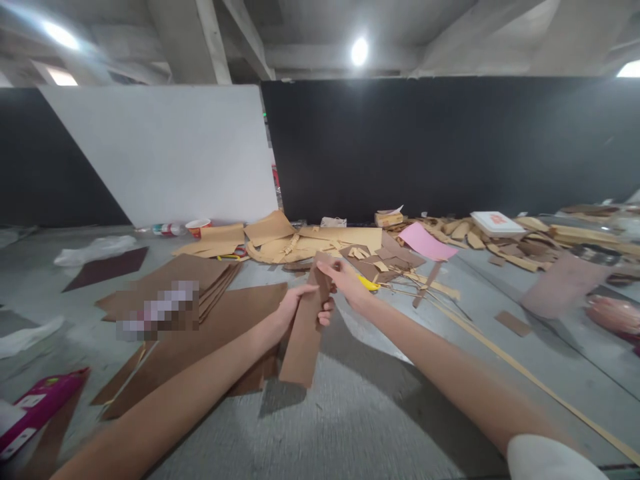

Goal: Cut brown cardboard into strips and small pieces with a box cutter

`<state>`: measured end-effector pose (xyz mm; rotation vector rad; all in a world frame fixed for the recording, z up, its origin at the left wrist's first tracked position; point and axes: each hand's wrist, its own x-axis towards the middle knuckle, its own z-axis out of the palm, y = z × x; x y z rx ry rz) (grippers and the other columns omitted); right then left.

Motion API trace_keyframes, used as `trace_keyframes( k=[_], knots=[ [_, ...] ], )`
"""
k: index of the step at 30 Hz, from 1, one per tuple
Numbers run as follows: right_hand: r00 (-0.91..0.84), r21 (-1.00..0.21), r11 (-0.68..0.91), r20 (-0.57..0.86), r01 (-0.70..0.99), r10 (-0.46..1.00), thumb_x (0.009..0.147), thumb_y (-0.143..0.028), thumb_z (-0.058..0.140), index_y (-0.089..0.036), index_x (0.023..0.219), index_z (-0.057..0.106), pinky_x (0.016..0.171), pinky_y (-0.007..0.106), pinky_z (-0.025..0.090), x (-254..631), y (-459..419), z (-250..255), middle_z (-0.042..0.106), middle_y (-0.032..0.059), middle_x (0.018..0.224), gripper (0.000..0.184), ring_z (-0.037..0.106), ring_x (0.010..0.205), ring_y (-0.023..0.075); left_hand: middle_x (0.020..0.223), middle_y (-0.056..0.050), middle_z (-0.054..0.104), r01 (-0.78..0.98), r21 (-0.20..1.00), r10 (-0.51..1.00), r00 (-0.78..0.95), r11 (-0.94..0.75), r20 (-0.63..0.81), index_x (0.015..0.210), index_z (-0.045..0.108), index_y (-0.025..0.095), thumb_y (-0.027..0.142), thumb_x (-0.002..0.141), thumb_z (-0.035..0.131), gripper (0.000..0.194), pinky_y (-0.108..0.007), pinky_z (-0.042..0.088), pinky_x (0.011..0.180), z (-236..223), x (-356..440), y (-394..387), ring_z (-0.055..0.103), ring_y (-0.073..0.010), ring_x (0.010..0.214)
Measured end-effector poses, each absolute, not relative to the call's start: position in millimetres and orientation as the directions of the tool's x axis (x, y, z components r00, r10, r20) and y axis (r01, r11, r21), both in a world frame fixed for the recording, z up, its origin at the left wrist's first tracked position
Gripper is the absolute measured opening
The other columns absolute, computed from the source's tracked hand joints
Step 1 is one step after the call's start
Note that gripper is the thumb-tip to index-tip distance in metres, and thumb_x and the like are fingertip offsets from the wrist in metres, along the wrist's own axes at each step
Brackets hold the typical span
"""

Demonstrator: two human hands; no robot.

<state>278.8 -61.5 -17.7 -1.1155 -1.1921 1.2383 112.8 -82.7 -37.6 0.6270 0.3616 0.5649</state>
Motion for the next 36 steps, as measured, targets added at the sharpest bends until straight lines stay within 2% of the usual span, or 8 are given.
trace_keyframes(
  k=[2, 4, 7, 11, 16, 27, 33, 36],
  knots=[
    [-0.076, -0.996, 0.016, 0.023, -0.092, 0.997, 0.079, -0.060, 0.084, -0.022, 0.092, 0.061, 0.045, 0.025, 0.033, 277, -59, -20, 0.066, -0.0005, 0.075, 0.046, 0.054, 0.058, 0.0133, 0.086, -0.012, 0.068, -0.322, 0.689, 0.599, 0.775, 0.650, -0.202, 0.104, 0.069, 0.011, 0.040, 0.080, 0.070, 0.038, -0.032, 0.051, 0.068, -48, 113, -84, 0.069, -0.0236, 0.073],
    [-0.113, -0.992, 0.009, 0.023, -0.123, 0.993, 0.078, -0.058, 0.085, -0.022, 0.094, 0.061, 0.044, 0.024, 0.033, 280, -59, -25, 0.068, 0.0002, 0.075, 0.045, 0.056, 0.055, 0.0136, 0.090, -0.016, 0.072, -0.264, 0.709, 0.590, 0.765, 0.653, -0.258, 0.101, 0.071, 0.008, 0.043, 0.080, 0.070, 0.040, -0.034, 0.054, 0.073, -55, 113, -84, 0.073, -0.0275, 0.081],
    [-0.163, -0.985, 0.006, 0.035, -0.172, 0.986, 0.078, -0.053, 0.085, -0.022, 0.093, 0.062, 0.044, 0.024, 0.036, 285, -58, -31, 0.072, 0.0026, 0.077, 0.042, 0.060, 0.056, 0.0151, 0.093, -0.017, 0.075, -0.215, 0.736, 0.590, 0.752, 0.642, -0.295, 0.103, 0.072, 0.007, 0.045, 0.086, 0.072, 0.042, -0.033, 0.055, 0.074, -61, 115, -83, 0.075, -0.0259, 0.082],
    [-0.167, -0.976, -0.001, 0.036, -0.217, 0.985, 0.078, -0.048, 0.085, -0.022, 0.092, 0.063, 0.044, 0.024, 0.038, 287, -52, -35, 0.072, 0.0023, 0.077, 0.036, 0.061, 0.058, 0.0162, 0.093, -0.013, 0.075, -0.258, 0.773, 0.651, 0.717, 0.580, -0.249, 0.108, 0.072, 0.011, 0.046, 0.090, 0.078, 0.040, -0.034, 0.057, 0.073, -64, 117, -85, 0.075, -0.0235, 0.079],
    [-0.120, -0.964, 0.026, 0.060, -0.263, 0.991, 0.076, -0.042, 0.086, -0.025, 0.114, 0.063, 0.040, 0.022, 0.029, 286, -46, -39, 0.070, -0.0022, 0.079, 0.047, 0.055, 0.055, 0.0139, 0.089, -0.008, 0.073, -0.288, 0.779, 0.679, 0.697, 0.558, -0.229, 0.102, 0.069, 0.013, 0.049, 0.089, 0.082, 0.040, -0.031, 0.058, 0.071, -65, 119, -89, 0.073, -0.0195, 0.073],
    [-0.141, -0.968, 0.012, 0.049, -0.251, 0.989, 0.077, -0.043, 0.084, -0.026, 0.122, 0.062, 0.034, 0.023, 0.024, 286, -46, -44, 0.064, -0.0038, 0.074, 0.053, 0.050, 0.048, 0.0135, 0.096, -0.008, 0.072, -0.308, 0.837, 0.728, 0.669, 0.453, -0.148, 0.102, 0.065, 0.015, 0.046, 0.082, 0.091, 0.046, -0.035, 0.060, 0.069, -69, 121, -93, 0.073, -0.0191, 0.072],
    [-0.123, -0.973, 0.012, 0.041, -0.230, 0.992, 0.073, -0.043, 0.085, -0.026, 0.117, 0.065, 0.043, 0.025, 0.035, 285, -44, -46, 0.071, -0.0013, 0.082, 0.052, 0.056, 0.056, 0.0152, 0.089, -0.006, 0.071, -0.308, 0.836, 0.742, 0.651, 0.455, -0.164, 0.098, 0.064, 0.015, 0.046, 0.080, 0.092, 0.045, -0.033, 0.059, 0.067, -67, 123, -94, 0.071, -0.0183, 0.069],
    [-0.089, -0.972, 0.010, 0.032, -0.234, 0.996, 0.070, -0.045, 0.088, -0.025, 0.107, 0.066, 0.050, 0.026, 0.043, 284, -47, -45, 0.072, 0.0000, 0.083, 0.047, 0.062, 0.063, 0.0170, 0.088, -0.006, 0.071, -0.299, 0.838, 0.745, 0.643, 0.456, -0.176, 0.096, 0.065, 0.015, 0.046, 0.080, 0.092, 0.045, -0.033, 0.058, 0.067, -68, 123, -94, 0.071, -0.0184, 0.069]
  ],
)
